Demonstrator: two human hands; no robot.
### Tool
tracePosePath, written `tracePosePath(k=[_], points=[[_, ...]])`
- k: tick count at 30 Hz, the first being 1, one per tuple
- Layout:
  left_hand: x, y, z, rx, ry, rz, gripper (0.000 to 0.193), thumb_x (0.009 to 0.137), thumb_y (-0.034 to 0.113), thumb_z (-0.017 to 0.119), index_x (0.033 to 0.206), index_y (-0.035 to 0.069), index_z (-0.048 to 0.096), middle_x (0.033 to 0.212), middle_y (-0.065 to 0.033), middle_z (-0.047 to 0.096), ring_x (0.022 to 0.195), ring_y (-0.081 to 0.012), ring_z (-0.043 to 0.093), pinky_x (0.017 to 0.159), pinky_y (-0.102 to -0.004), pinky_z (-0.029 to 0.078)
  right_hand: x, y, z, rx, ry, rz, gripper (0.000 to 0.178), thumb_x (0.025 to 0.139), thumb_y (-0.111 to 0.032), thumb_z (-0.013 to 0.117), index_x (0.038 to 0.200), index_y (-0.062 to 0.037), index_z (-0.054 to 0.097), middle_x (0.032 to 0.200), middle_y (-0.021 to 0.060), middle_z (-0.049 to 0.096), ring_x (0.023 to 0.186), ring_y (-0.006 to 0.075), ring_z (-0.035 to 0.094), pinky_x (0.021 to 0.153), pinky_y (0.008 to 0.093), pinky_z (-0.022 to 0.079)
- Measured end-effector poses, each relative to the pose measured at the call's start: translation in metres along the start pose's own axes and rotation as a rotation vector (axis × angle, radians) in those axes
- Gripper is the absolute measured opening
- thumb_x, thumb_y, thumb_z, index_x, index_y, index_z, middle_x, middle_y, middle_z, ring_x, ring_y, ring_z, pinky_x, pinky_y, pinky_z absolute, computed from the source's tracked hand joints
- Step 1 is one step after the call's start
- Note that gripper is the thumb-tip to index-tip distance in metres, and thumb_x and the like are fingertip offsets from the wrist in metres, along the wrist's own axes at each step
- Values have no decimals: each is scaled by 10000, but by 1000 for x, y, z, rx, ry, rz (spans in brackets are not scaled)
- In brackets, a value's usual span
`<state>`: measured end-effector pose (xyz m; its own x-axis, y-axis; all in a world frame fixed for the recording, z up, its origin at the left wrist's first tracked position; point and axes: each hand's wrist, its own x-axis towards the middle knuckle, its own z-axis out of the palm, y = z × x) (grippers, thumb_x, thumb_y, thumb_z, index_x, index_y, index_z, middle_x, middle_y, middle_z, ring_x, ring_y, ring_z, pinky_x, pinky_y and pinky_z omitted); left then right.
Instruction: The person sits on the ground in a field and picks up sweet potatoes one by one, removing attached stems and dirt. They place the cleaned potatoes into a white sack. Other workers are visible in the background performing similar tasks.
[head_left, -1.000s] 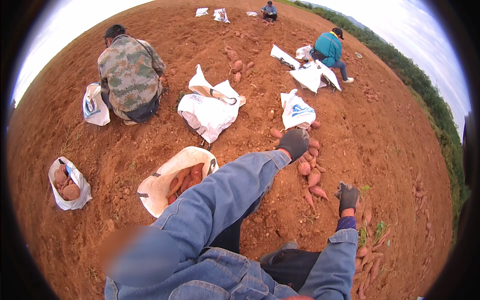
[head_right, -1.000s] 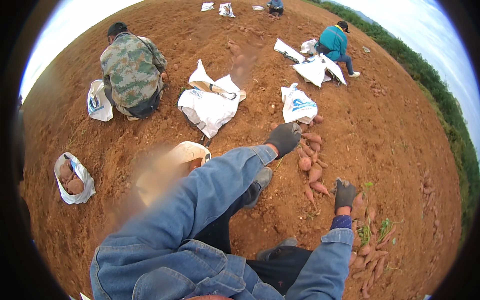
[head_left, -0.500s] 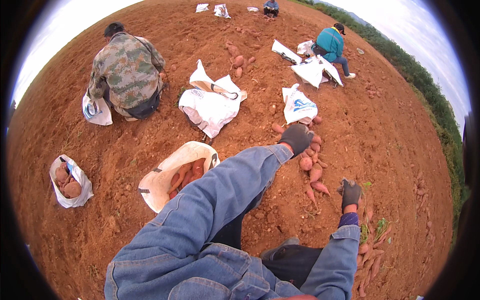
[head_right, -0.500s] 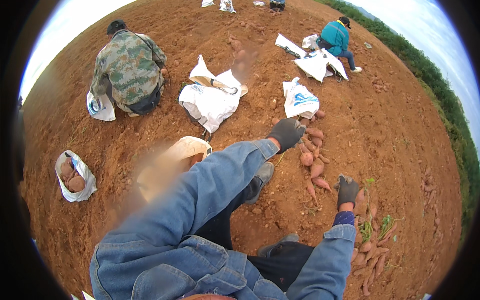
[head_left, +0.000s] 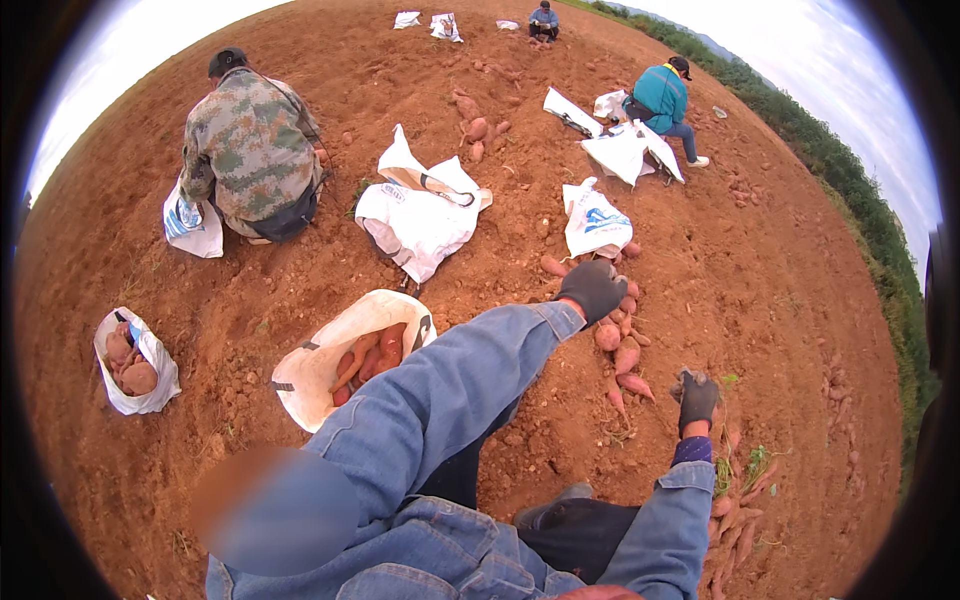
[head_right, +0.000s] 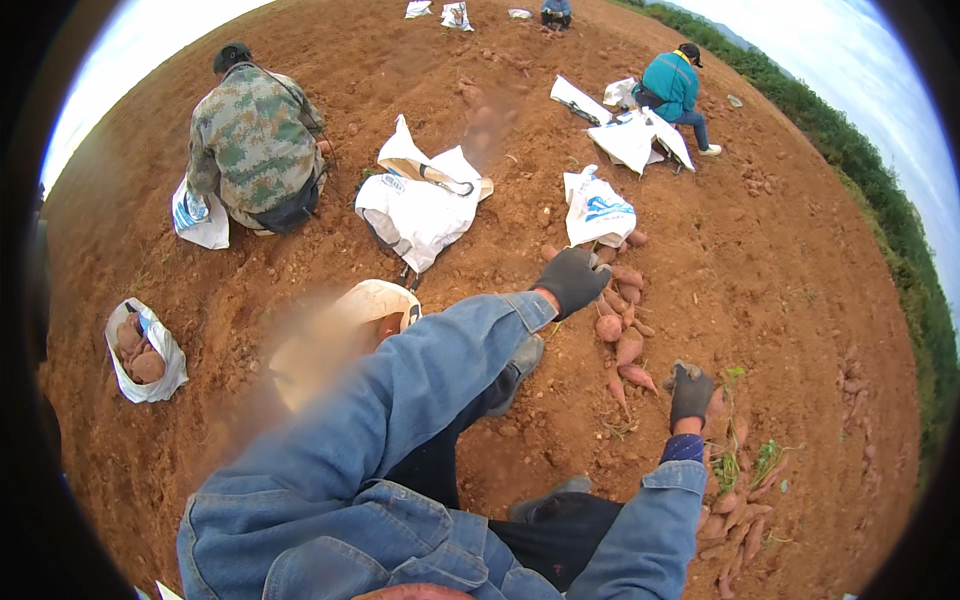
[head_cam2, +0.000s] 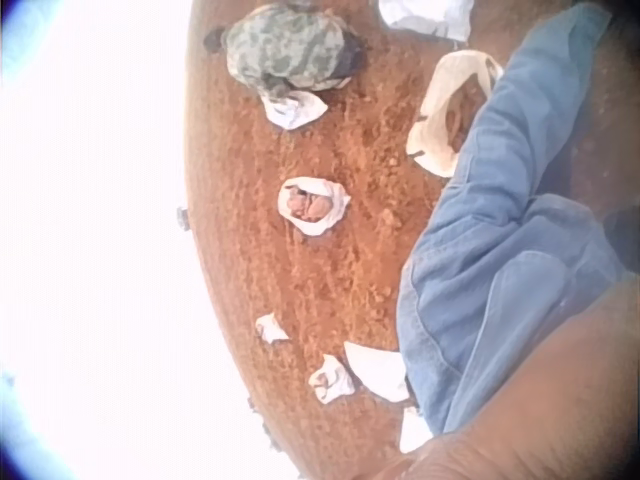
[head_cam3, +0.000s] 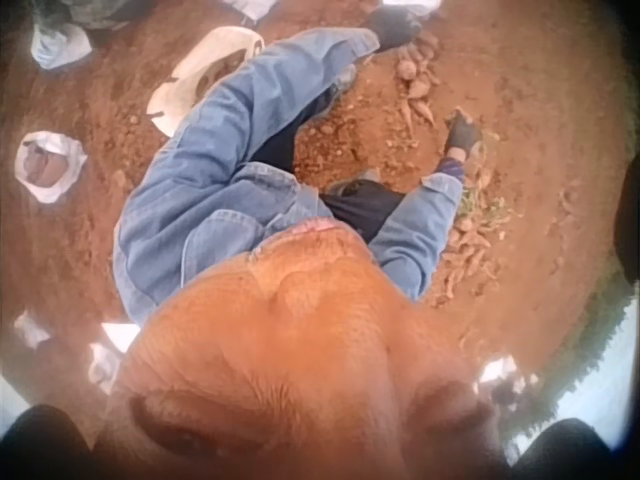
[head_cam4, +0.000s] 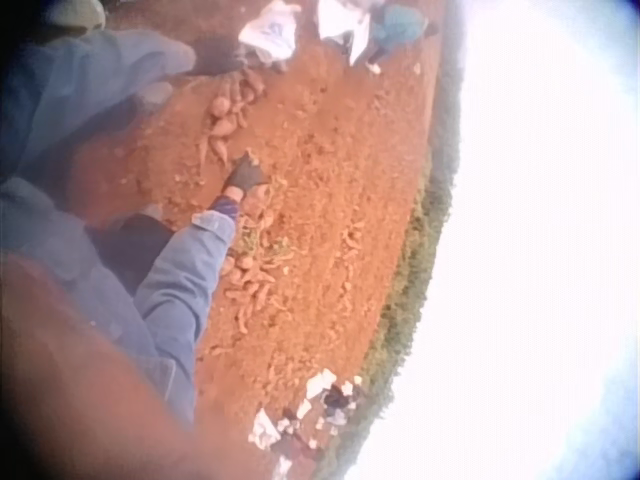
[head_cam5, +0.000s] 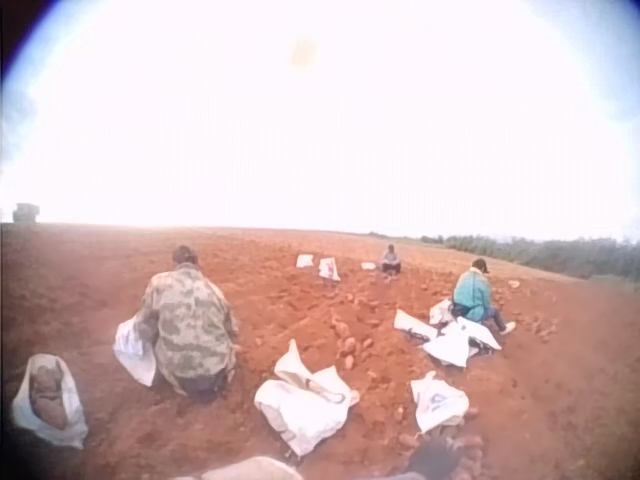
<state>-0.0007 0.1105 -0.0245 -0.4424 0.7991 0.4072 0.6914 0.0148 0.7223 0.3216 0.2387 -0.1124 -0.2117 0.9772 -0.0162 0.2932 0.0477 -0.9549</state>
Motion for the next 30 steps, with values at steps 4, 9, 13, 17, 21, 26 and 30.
tracePosePath(k=[4,9,13,17,21,26,30], points=[[-2,2,2,52,44,35,337,953,320,582,828,26,689,860,-192,700,851,-398,656,766,-513,492,-4,-5,1,74,-2,54,206,929,-162,710,887,40,697,720,128,698,593,221,666,548,361,517],[-5,11,-1,-16,31,-87,358,952,351,589,842,27,694,907,-192,708,888,-402,657,796,-502,497,-4,-6,1,40,5,54,197,931,-157,706,873,31,693,717,120,694,596,216,661,547,352,517],[-5,15,-3,47,16,-71,368,954,368,589,867,28,699,919,-189,711,898,-401,660,806,-498,501,-4,-4,-1,69,-28,62,197,929,-160,708,884,32,696,715,118,690,593,217,658,539,342,518],[-5,13,3,41,-5,-72,359,950,374,606,909,30,703,919,-192,711,890,-395,663,793,-499,505,-3,-5,1,69,4,56,197,930,-175,708,885,16,701,701,114,686,570,217,652,530,339,520],[-7,13,6,100,39,-18,354,946,375,627,918,30,699,920,-198,710,881,-387,667,781,-497,508,-3,-4,2,-6,14,34,208,938,-202,703,891,0,708,699,114,690,559,216,656,523,345,522],[-9,20,-1,114,-38,28,389,943,398,638,885,18,695,870,-200,702,862,-384,665,763,-503,501,3,5,-1,22,-14,9,207,935,-189,703,889,13,710,703,119,695,565,226,666,520,354,526],[-11,31,1,61,-128,7,399,932,406,652,871,15,705,899,-196,705,876,-375,667,779,-490,501,11,14,1,12,-5,18,205,926,-169,703,875,29,713,707,128,700,574,234,669,525,359,526]])
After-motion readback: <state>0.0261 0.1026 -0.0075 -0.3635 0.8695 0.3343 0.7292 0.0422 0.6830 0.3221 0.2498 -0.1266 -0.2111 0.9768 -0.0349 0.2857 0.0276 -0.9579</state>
